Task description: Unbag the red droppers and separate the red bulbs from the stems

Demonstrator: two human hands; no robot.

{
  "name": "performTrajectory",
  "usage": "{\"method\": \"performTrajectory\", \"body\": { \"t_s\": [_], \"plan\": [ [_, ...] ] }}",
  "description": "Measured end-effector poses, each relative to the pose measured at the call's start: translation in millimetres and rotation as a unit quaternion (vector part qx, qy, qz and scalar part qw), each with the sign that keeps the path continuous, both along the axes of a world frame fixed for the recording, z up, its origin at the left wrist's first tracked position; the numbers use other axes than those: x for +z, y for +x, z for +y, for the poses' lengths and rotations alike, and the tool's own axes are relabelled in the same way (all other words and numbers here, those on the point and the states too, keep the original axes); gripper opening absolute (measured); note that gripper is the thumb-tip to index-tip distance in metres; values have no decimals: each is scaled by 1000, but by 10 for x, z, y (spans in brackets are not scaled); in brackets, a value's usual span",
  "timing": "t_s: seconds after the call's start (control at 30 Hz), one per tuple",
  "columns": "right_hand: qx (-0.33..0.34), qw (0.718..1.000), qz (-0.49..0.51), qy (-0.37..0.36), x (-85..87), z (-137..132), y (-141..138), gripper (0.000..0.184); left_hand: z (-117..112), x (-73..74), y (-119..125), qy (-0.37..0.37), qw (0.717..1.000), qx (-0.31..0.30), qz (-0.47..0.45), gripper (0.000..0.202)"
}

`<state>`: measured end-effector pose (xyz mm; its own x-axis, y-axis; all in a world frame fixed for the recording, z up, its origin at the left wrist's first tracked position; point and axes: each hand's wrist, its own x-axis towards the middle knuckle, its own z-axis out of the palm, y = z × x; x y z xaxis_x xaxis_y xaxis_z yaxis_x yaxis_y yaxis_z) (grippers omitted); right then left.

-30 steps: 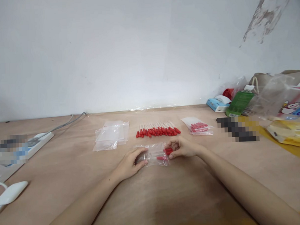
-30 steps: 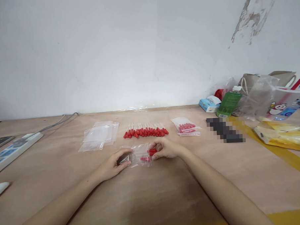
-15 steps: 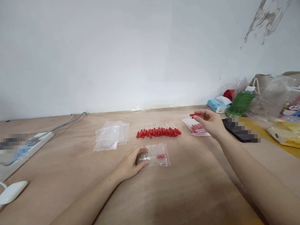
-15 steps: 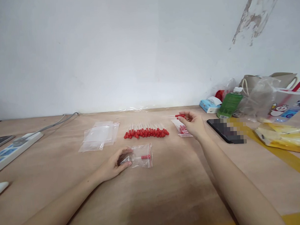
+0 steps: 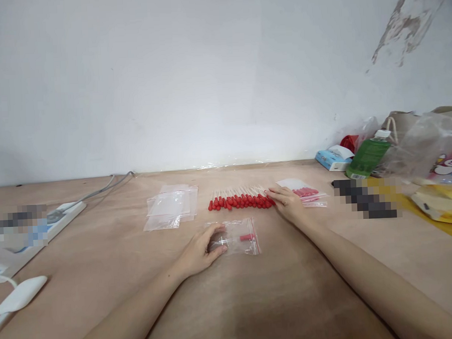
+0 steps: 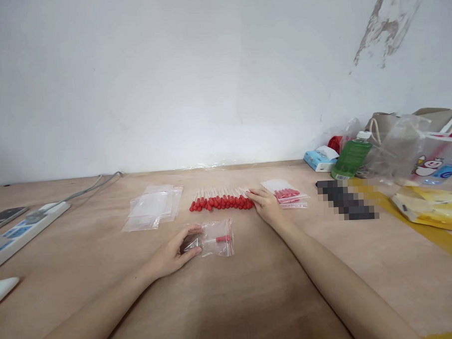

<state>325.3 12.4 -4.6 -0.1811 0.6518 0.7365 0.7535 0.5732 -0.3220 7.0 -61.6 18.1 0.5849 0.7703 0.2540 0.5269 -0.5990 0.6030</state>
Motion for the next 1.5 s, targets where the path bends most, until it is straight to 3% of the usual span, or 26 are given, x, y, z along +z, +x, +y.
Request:
{"method": "performTrajectory", "body": {
  "t_s": [0.2, 0.4, 0.5, 0.63, 0.8, 1.03, 1.17, 1.3, 1.5],
  "plan": [
    [18, 998, 4, -66, -1, -104, -49, 35, 12, -9, -6, 15, 1000, 1, 1, 39],
    [-66, 993, 100, 12, 80, -306, -153, 26, -14, 37, 9, 30, 999, 13, 12, 38],
    [15, 996, 76, -48, 161, -479, -307, 17, -20, 42, 14, 28, 999, 20, 12, 37],
    [132, 977, -13, -169, 191, -625, -526, 16, -16, 33, 21, 23, 1000, 12, 14, 36],
    [170, 957, -12, -235, 122, -613, -584, 19, 6, 38, 8, 32, 999, -2, 38, 40],
    [175, 943, -50, -278, 180, -667, -620, 21, 37, 32, -28, 36, 994, -31, 98, 47],
    [189, 942, 1, -277, 190, -627, -590, 15, 33, 17, -26, 46, 994, -29, 98, 47],
    [220, 898, 122, -361, 350, -506, -306, 21, 14, 31, -23, 61, 995, -27, 80, 44],
    [89, 885, 361, -281, 542, -344, 103, 29, 14, 63, -11, 126, 990, -51, 30, 30]
  ]
}}
